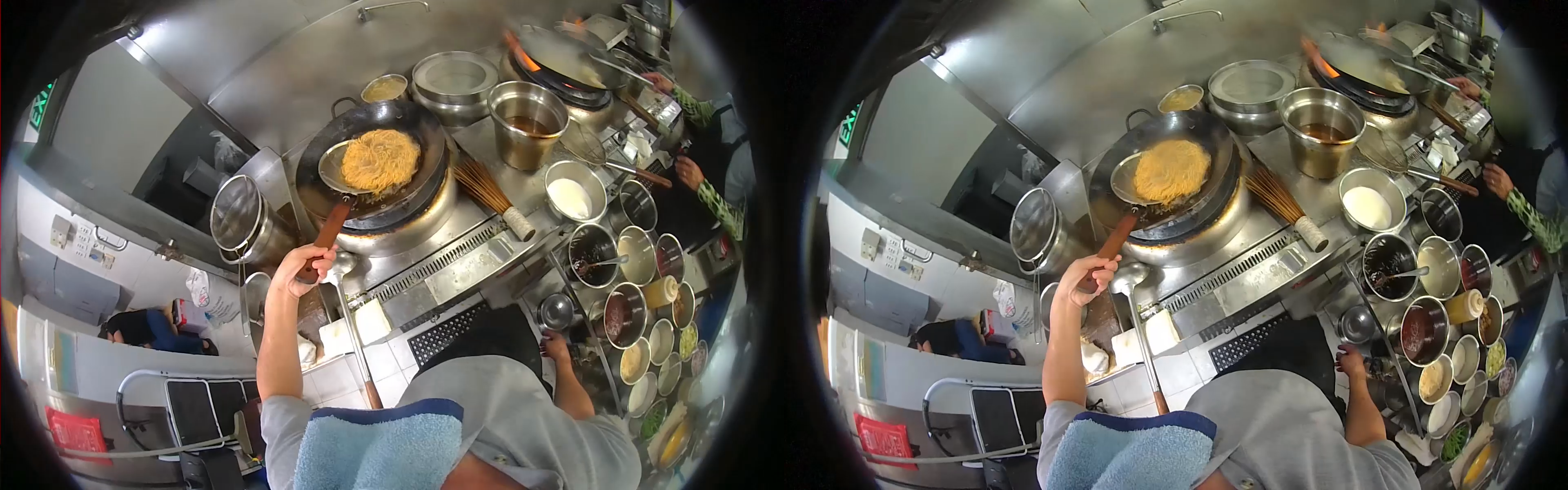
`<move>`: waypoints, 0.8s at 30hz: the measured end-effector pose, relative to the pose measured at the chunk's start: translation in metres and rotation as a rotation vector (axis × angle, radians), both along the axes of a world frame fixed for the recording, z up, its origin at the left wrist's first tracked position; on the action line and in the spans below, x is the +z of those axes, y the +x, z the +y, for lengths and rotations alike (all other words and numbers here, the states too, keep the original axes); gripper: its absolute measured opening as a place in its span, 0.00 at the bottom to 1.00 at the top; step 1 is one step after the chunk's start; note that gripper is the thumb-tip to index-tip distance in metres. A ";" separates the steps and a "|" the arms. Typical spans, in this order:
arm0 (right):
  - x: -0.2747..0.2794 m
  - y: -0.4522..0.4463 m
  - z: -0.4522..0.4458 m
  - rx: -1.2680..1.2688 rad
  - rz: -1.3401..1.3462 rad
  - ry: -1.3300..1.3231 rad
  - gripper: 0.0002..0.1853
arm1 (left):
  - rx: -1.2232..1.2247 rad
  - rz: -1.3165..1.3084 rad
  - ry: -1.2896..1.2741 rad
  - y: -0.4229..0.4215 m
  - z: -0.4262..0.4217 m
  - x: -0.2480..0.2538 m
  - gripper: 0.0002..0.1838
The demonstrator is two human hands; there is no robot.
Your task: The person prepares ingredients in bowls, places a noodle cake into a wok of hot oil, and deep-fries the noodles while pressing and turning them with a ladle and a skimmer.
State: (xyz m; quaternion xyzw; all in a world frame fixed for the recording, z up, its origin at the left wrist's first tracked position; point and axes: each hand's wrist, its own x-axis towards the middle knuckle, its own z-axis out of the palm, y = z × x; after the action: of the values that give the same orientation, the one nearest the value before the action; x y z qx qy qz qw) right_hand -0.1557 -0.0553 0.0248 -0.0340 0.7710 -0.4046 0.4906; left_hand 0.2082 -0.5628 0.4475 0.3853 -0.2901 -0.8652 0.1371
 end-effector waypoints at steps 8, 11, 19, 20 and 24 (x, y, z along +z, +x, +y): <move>0.052 0.032 0.035 -0.129 0.062 0.159 0.16 | 0.032 0.480 0.420 -0.017 -0.009 -0.038 0.19; 0.024 0.014 0.061 -0.095 -0.021 0.217 0.15 | 0.038 0.517 0.419 -0.010 -0.007 -0.048 0.17; 0.028 -0.013 0.068 -0.259 0.054 -0.049 0.14 | 0.048 0.292 -0.093 -0.004 0.037 -0.076 0.15; 0.038 -0.011 0.066 -0.242 0.067 -0.082 0.14 | 0.067 0.227 -0.182 -0.007 0.047 -0.078 0.16; 0.056 -0.001 0.058 -0.186 0.078 0.015 0.18 | 0.130 0.203 -0.279 -0.012 0.079 -0.094 0.18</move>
State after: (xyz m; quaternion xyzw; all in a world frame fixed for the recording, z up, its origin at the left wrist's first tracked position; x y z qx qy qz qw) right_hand -0.1564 0.0027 0.0804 0.0257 0.7925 -0.4410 0.4206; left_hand 0.1961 -0.4842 0.3534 0.2912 -0.3665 -0.8403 0.2736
